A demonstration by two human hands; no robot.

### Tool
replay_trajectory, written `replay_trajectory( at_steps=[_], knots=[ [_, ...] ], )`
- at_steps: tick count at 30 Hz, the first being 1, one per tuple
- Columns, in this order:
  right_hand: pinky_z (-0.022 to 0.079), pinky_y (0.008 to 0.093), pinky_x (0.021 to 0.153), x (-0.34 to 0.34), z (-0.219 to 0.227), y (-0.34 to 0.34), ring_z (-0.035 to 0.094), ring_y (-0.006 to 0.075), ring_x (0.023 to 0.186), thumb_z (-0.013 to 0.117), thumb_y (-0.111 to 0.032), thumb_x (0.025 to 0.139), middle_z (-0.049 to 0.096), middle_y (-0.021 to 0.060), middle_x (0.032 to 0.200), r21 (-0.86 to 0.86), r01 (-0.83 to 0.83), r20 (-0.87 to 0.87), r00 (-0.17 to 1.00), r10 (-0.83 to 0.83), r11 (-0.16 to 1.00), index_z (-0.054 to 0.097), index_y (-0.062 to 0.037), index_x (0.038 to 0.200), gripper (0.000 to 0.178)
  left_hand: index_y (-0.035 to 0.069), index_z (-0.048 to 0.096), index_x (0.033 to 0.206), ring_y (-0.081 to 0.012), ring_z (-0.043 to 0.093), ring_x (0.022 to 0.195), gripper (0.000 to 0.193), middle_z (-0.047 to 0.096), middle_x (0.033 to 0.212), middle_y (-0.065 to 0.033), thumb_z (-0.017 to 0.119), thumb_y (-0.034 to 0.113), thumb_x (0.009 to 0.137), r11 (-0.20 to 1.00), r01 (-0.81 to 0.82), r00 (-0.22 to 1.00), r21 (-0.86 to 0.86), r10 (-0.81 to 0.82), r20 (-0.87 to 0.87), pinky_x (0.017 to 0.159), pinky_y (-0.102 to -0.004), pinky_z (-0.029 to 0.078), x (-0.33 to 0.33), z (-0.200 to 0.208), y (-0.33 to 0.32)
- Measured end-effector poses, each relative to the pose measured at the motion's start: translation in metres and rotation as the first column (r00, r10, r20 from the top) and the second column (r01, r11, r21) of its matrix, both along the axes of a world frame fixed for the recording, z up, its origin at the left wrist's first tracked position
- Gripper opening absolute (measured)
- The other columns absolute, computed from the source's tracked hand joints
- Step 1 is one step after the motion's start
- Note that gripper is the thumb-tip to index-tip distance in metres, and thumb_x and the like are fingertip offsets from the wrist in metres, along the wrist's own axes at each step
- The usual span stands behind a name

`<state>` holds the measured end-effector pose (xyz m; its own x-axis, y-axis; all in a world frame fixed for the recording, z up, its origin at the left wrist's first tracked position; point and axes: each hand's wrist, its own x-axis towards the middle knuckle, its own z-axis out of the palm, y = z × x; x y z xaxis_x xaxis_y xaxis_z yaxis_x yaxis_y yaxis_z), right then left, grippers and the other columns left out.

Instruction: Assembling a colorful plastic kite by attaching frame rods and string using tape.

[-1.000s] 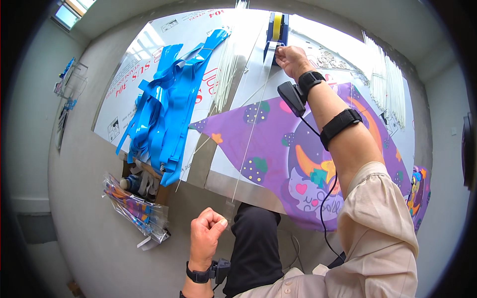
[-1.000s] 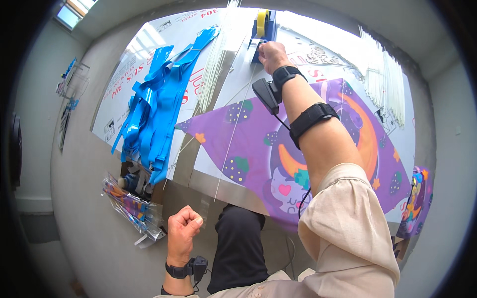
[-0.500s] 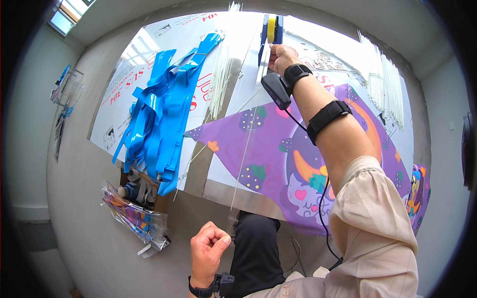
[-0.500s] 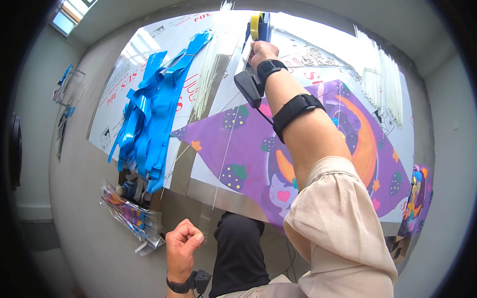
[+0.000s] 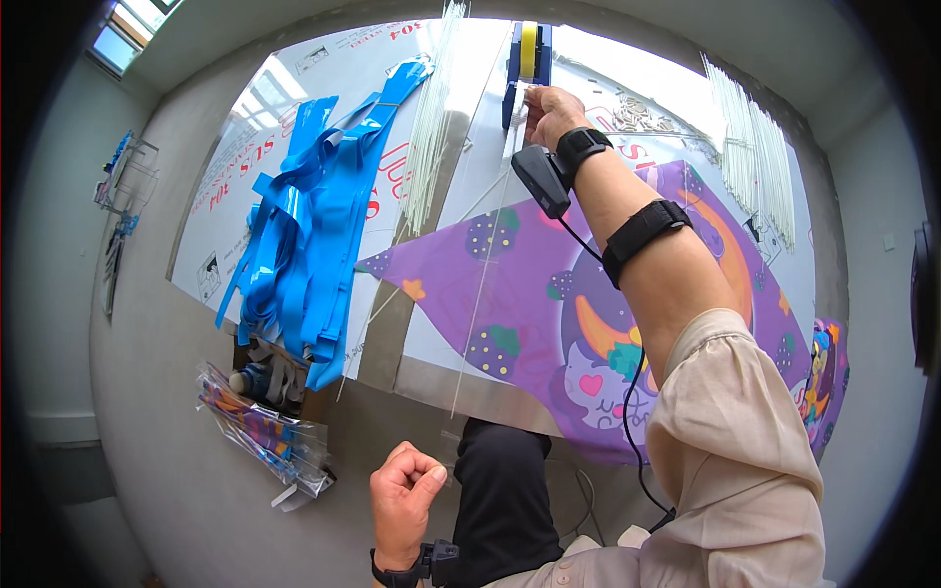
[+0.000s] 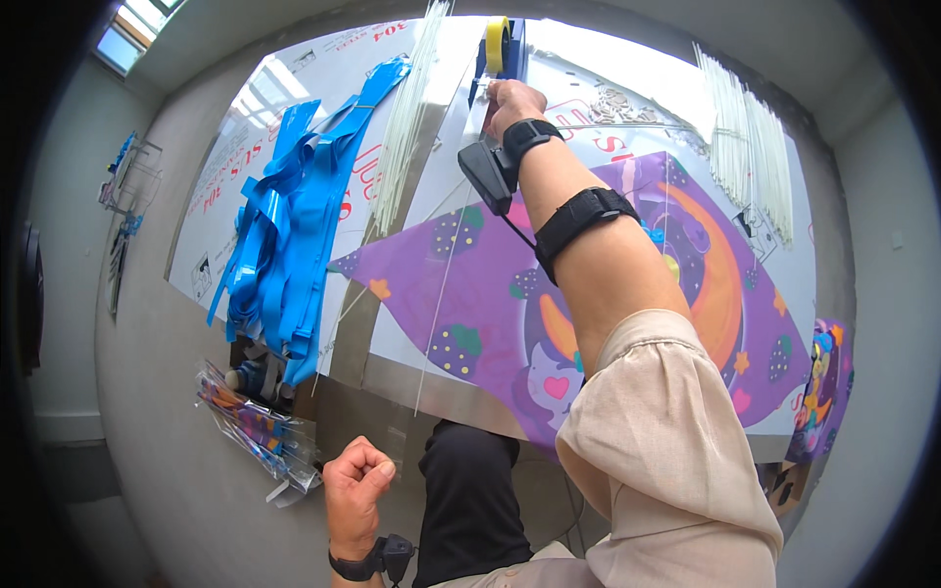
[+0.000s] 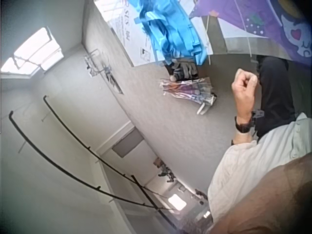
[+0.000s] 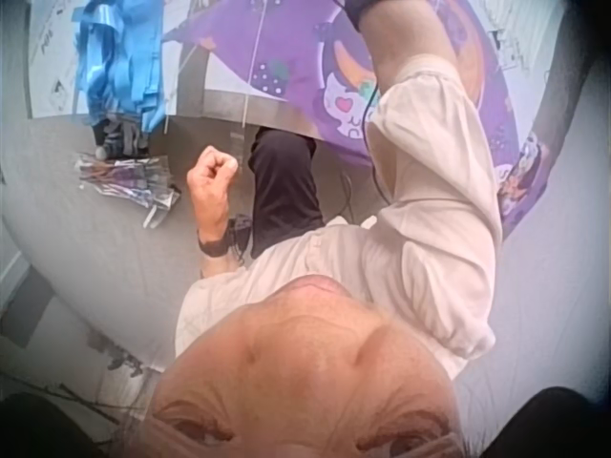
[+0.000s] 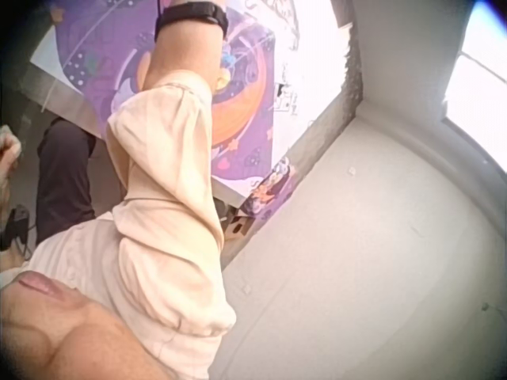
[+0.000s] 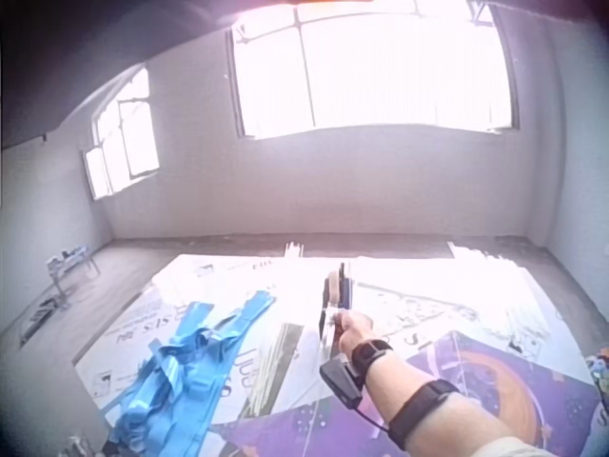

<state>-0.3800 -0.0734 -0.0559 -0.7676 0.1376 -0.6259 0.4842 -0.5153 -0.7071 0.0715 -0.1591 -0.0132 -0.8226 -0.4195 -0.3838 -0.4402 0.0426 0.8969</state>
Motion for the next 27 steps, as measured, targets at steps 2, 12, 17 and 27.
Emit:
replay_trajectory(
  at_steps=[2,12,17,27],
  knots=[
    [0.045,0.0339,0.062,-0.008,-0.005,0.002,0.057,0.0175,0.061,0.058,-0.005,0.088,0.062,0.0062,0.068,0.007,-0.011,0.008,1.0,0.011,1.0,0.062,-0.0004,0.077,0.013,-0.002,0.056,0.067,-0.0054,0.036,0.056,0.012,0.043,0.067,0.0007,0.063,0.003,0.075,1.0,-0.003,1.0,0.017,0.003,0.017,0.051,-0.0209,0.028,0.0,-0.001,0.001],
    [0.042,0.0325,0.047,-0.025,-0.047,-0.023,0.055,0.0175,0.051,0.059,-0.002,0.087,0.057,0.0052,0.064,0.139,-0.053,-0.061,0.996,0.062,0.989,0.058,-0.0012,0.071,0.016,-0.002,0.056,0.066,-0.0047,0.035,0.053,0.013,0.041,0.068,0.0009,0.064,0.004,0.074,0.998,-0.061,0.998,0.018,0.061,0.005,0.047,-0.0199,0.025,0.002,-0.005,-0.003],
    [0.043,0.033,0.047,-0.021,-0.077,-0.028,0.054,0.0156,0.052,0.061,-0.003,0.085,0.058,0.007,0.066,-0.176,0.059,0.056,0.997,-0.05,0.983,0.059,-0.0006,0.081,0.006,-0.002,0.056,0.066,-0.0053,0.036,0.054,0.01,0.041,0.067,0.0007,0.062,0.002,0.072,0.998,-0.061,0.997,0.026,0.059,0.051,0.049,-0.0203,0.027,0.018,-0.006,-0.004],
    [0.043,0.0276,0.052,-0.005,0.176,0.17,0.051,0.0121,0.057,0.061,-0.016,0.087,0.057,0.0027,0.068,0.283,-0.427,-0.301,0.811,0.502,0.859,0.057,-0.0101,0.079,0.01,-0.002,0.058,0.074,-0.0072,0.046,0.071,0.004,0.052,0.087,-0.003,0.06,-0.005,0.076,0.949,0.253,0.957,0.189,-0.216,-0.195,0.061,-0.0201,0.036,-0.007,0.012,0.056]
  ],
)
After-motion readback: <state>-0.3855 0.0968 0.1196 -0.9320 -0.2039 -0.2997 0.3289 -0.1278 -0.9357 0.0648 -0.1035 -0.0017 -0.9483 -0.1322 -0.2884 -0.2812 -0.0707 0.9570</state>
